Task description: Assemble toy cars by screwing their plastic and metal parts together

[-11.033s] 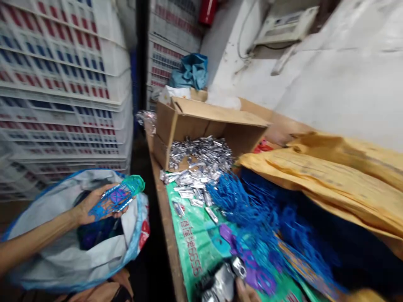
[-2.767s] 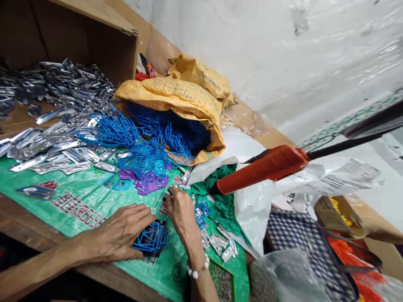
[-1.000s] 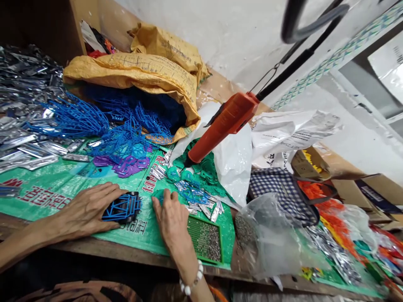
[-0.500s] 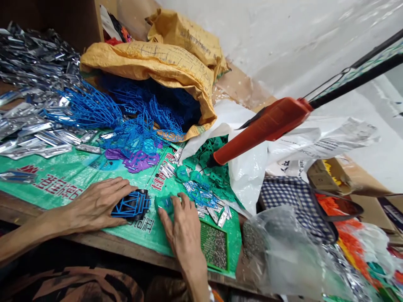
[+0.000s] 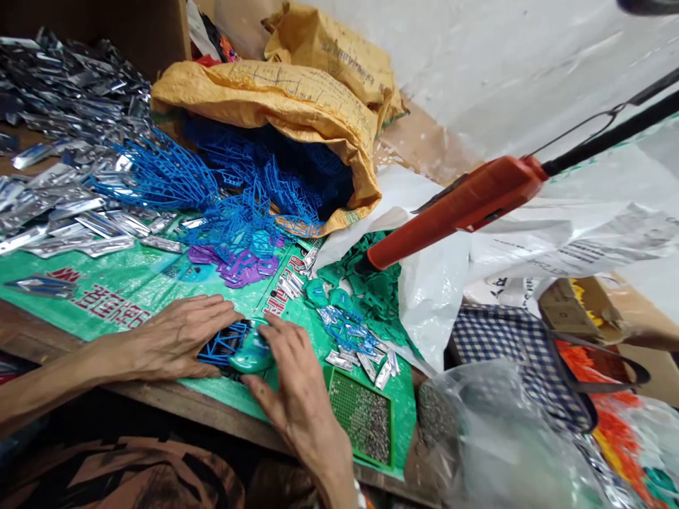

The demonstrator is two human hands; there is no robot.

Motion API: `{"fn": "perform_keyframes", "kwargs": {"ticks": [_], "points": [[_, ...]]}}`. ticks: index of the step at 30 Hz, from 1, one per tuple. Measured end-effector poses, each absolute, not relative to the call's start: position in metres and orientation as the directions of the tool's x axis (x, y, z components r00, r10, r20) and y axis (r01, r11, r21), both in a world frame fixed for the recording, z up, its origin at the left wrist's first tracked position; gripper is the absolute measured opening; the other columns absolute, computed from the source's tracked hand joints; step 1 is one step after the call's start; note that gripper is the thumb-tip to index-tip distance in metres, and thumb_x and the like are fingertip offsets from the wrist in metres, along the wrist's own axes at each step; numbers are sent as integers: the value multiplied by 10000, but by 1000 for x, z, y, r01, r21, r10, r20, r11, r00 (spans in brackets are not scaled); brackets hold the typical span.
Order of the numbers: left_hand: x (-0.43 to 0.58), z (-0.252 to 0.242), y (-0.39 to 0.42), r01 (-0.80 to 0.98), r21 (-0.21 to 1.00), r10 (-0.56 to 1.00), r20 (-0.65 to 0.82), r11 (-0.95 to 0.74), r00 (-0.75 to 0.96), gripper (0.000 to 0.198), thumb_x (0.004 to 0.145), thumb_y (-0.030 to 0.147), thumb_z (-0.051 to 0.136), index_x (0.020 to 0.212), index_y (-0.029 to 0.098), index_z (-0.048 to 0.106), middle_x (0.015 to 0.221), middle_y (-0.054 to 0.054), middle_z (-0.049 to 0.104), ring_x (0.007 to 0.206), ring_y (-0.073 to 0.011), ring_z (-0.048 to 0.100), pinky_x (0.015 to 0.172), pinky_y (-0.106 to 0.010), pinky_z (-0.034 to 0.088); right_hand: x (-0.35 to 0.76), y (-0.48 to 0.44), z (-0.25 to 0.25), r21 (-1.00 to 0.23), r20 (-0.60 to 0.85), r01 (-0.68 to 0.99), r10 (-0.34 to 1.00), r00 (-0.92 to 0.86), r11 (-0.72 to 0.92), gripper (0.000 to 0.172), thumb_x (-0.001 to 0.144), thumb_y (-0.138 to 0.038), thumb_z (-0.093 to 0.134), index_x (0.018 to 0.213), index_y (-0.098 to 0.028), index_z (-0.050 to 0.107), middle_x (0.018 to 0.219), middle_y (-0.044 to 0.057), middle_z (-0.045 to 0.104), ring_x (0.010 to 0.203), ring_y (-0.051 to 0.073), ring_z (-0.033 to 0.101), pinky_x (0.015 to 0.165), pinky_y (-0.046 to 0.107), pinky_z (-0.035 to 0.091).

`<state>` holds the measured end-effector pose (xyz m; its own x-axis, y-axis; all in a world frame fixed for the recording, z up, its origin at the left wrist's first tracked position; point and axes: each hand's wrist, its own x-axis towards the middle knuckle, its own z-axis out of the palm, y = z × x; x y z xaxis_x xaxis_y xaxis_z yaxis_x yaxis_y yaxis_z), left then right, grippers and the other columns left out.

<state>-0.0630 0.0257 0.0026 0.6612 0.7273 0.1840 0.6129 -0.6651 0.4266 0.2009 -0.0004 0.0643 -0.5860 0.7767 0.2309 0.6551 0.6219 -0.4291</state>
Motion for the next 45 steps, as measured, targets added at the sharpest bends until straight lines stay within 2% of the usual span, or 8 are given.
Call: {"fn": "perform_keyframes", "kwargs": {"ticks": [3, 7, 11, 18, 25, 32, 39, 45], "points": [[-64, -1, 25, 628, 426, 738, 160, -651, 656, 694, 845, 472, 786, 1420, 193, 514, 1401, -174, 637, 1332, -371, 586, 1122, -477, 460, 189, 3, 57, -488, 181, 612, 759, -626, 622, 567, 955, -337, 679, 1475, -258, 468, 1520, 122, 575, 1383, 251, 561, 1156, 474, 484], [-67, -8, 23, 628, 474, 760, 150, -617, 633, 1028, 832, 453, 787, 1639, 261, 179, 1585, -168, 479, 1448, -395, 468, 1159, -525, 407, 190, 6, 52, -511, 132, 622, 769, -626, 593, 579, 939, -339, 702, 1477, -278, 499, 1567, 106, 533, 1434, 250, 510, 1181, 488, 466], [-68, -6, 24, 600, 527, 759, 144, -602, 635, 1065, 870, 440, 753, 1656, 337, 43, 1614, -126, 452, 1459, -381, 456, 1162, -516, 390, 196, 3, 50, -519, 127, 609, 759, -639, 600, 617, 932, -378, 703, 1505, -321, 480, 1600, 99, 490, 1465, 250, 479, 1170, 488, 485], [-69, -4, 26, 574, 502, 732, 197, -647, 652, 1031, 886, 519, 731, 1651, 330, 66, 1539, -133, 506, 1370, -376, 510, 1106, -481, 404, 197, 1, 35, -576, 249, 547, 768, -590, 607, 519, 947, -331, 691, 1444, -306, 542, 1540, 95, 553, 1416, 218, 519, 1173, 446, 482], [-67, 4, 29, 523, 356, 626, 316, -775, 713, 731, 920, 416, 722, 1554, 398, 360, 1030, -28, 582, 904, -239, 573, 800, -338, 430, 194, 8, 44, -690, 77, 575, 834, -546, 440, 485, 875, -417, 767, 1320, -269, 640, 1390, 81, 672, 1341, 244, 586, 1162, 466, 481], [-64, 11, 27, 541, 305, 617, 285, -784, 733, 654, 937, 370, 712, 1521, 327, 421, 1121, -73, 604, 978, -278, 597, 838, -384, 429, 189, 4, 40, -811, -142, 578, 927, -347, 92, 782, 767, -373, 870, 1446, -242, 505, 1456, 98, 629, 1371, 265, 589, 1168, 450, 474], [-61, 1, 18, 604, 285, 668, 309, -744, 677, 692, 888, 376, 768, 1507, 352, 458, 1180, -68, 611, 1091, -296, 599, 958, -425, 464, 198, 10, 58, -680, -227, 710, 869, -439, 180, 849, 853, -497, 762, 1579, -271, 384, 1631, 88, 453, 1535, 302, 394, 1258, 527, 349], [-59, -4, 16, 619, 270, 675, 333, -737, 659, 805, 820, 374, 834, 1519, 348, 435, 1161, -65, 632, 1085, -297, 623, 1002, -447, 490, 169, 87, 77, -456, -37, 809, 901, -432, 370, 424, 1025, -448, 521, 1389, -254, 619, 1309, 85, 735, 1207, 260, 699, 1053, 437, 547]]}}
